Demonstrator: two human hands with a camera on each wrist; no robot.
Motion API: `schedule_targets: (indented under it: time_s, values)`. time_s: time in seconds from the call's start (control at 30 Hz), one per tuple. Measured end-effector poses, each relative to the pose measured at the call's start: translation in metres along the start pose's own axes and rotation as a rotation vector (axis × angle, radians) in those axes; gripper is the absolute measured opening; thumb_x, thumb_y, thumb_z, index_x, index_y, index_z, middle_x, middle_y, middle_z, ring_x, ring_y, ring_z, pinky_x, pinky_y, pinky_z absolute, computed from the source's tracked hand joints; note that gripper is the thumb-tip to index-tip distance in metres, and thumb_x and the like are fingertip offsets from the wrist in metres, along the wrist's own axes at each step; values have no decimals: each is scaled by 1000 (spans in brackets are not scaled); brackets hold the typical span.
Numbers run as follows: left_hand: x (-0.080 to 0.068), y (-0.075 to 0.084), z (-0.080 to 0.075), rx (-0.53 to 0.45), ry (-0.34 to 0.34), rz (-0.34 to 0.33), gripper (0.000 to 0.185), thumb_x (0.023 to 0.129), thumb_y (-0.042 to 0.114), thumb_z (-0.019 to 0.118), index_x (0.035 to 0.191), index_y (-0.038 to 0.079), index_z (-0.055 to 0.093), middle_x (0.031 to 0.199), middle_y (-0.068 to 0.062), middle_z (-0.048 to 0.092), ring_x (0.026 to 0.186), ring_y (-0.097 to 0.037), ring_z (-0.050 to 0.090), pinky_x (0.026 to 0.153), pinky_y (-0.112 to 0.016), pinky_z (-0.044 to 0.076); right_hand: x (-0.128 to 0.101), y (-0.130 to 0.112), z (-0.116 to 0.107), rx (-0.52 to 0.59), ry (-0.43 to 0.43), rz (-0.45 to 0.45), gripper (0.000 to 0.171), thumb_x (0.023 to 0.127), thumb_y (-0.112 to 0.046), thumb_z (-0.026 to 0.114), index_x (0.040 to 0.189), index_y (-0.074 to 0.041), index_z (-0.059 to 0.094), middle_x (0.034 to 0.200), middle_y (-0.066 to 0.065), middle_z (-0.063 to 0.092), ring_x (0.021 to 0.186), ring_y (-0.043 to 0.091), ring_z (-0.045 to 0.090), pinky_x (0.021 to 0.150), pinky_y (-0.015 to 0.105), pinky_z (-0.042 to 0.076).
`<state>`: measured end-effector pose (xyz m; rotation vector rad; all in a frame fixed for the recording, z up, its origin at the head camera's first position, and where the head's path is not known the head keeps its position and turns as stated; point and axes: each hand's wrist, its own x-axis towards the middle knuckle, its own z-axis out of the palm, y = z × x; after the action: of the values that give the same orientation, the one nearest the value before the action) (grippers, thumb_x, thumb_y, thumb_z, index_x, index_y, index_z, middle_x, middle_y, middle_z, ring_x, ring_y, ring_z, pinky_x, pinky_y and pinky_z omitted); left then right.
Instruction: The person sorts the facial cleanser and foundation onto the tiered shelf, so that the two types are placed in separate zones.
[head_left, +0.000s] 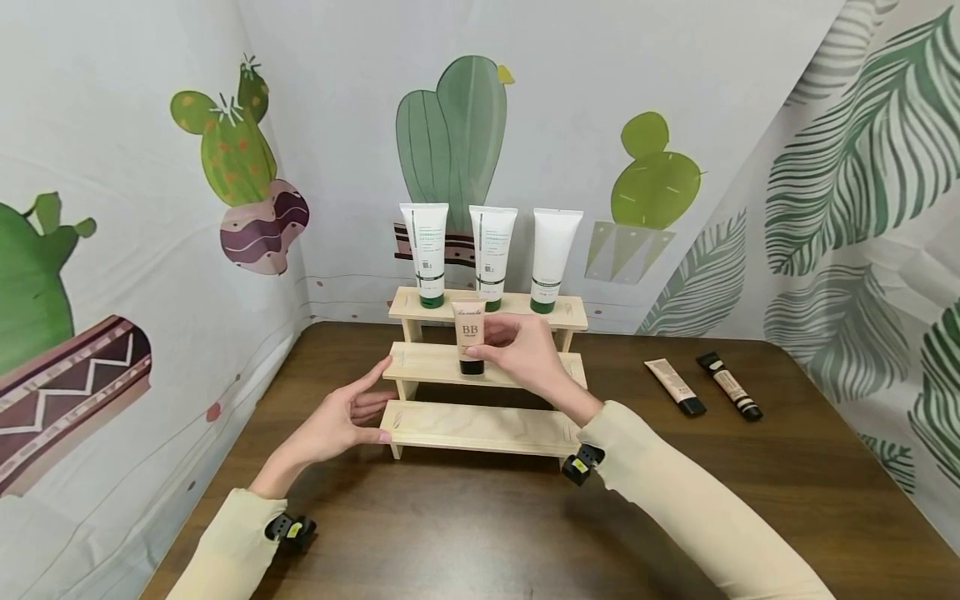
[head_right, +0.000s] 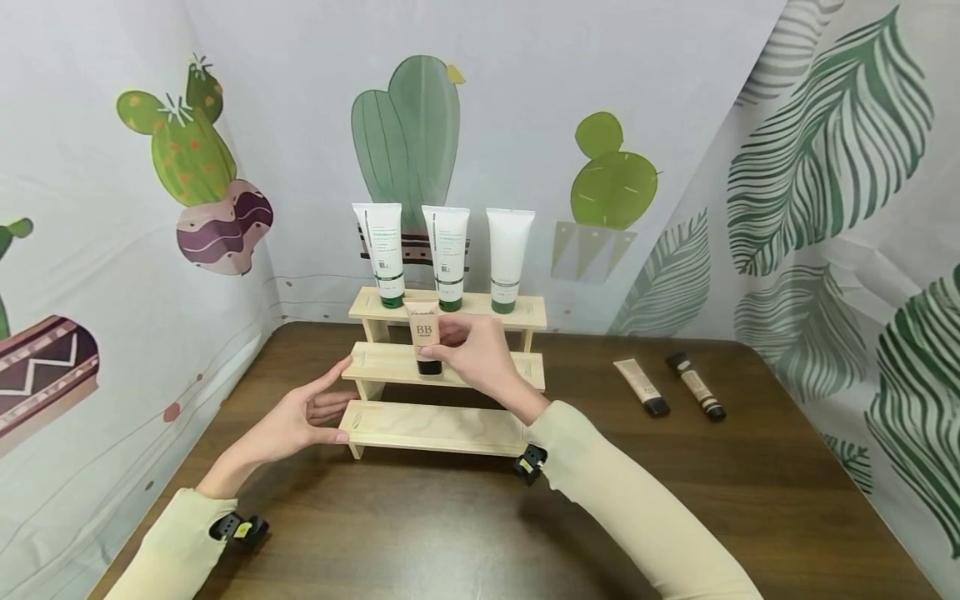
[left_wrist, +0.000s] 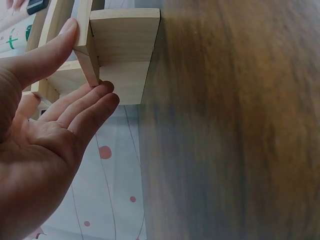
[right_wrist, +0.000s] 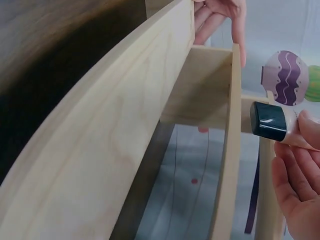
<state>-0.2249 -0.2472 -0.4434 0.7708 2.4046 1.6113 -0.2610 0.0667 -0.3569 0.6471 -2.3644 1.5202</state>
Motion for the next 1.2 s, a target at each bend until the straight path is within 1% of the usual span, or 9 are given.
schedule_targets:
  time_s: [0.2, 0.33, 0.37, 0.47, 0.57, 0.73, 0.87, 1.0, 1.2]
  values:
    - [1, -2, 0, -8, 2, 3, 108, 70, 1, 82, 153, 31, 18, 146, -13, 37, 121, -29, 51, 95, -45, 46, 9, 0, 24, 32, 17, -11, 35, 68, -19, 87, 100, -15, 74, 85, -6, 71, 72, 8, 67, 64, 26, 56]
    - [1, -2, 0, -18, -1, 9, 108, 70, 2, 83, 153, 31, 19, 144, -16, 40, 121, -29, 52, 96, -47, 45, 12, 1, 37, 43, 32, -12, 33, 69, -19, 87, 98, -14, 74, 84, -6, 71, 72, 8, 67, 63, 25, 56]
    - [1, -3, 0, -21, 0, 1, 108, 70, 2, 83, 153, 32, 19, 142, -16, 42, 120, -28, 52, 96, -47, 45, 13, 1, 40, 44, 37, -10, 32, 69, -19, 87, 98, -14, 74, 83, -6, 71, 71, 8, 67, 63, 25, 56]
    - [1, -3, 0, -24, -2, -6, 109, 70, 3, 83, 152, 33, 19, 136, -18, 49, 119, -27, 53, 96, -47, 45, 14, 1, 47, 53, 54, -4, 32, 69, -19, 87, 98, -13, 74, 83, -5, 71, 71, 8, 67, 64, 25, 56]
    - [1, -2, 0, -26, -2, -6, 109, 70, 3, 83, 152, 33, 19, 134, -19, 51, 119, -29, 53, 95, -48, 45, 16, 1, 53, 57, 65, -1, 33, 70, -19, 86, 99, -13, 73, 83, -4, 71, 72, 7, 67, 65, 24, 56]
    - [0, -2, 0, -21, -2, 0, 108, 70, 3, 83, 152, 32, 19, 133, -20, 51, 119, -30, 53, 95, -48, 45, 19, 2, 60, 61, 78, -21, 32, 70, -18, 86, 99, -13, 73, 82, -4, 71, 72, 6, 66, 65, 23, 56]
    - [1, -2, 0, -20, -5, 7, 107, 71, 4, 83, 153, 31, 19, 133, -21, 51, 119, -31, 52, 96, -47, 45, 20, 2, 63, 72, 73, -34, 32, 70, -18, 86, 99, -13, 73, 82, -4, 71, 72, 6, 66, 66, 22, 56]
    - [1, -2, -1, -17, -7, 20, 107, 71, 2, 82, 153, 30, 19, 134, -23, 49, 119, -34, 52, 96, -49, 44, 19, 2, 64, 77, 66, -42, 32, 71, -18, 86, 100, -13, 73, 82, -4, 71, 72, 7, 66, 66, 23, 56]
    - [1, -4, 0, -34, -10, 21, 108, 71, -2, 81, 153, 29, 17, 137, -25, 45, 121, -37, 49, 96, -54, 42, 18, 2, 65, 73, 67, -45, 31, 71, -19, 85, 100, -13, 73, 81, -4, 71, 71, 7, 66, 66, 22, 56]
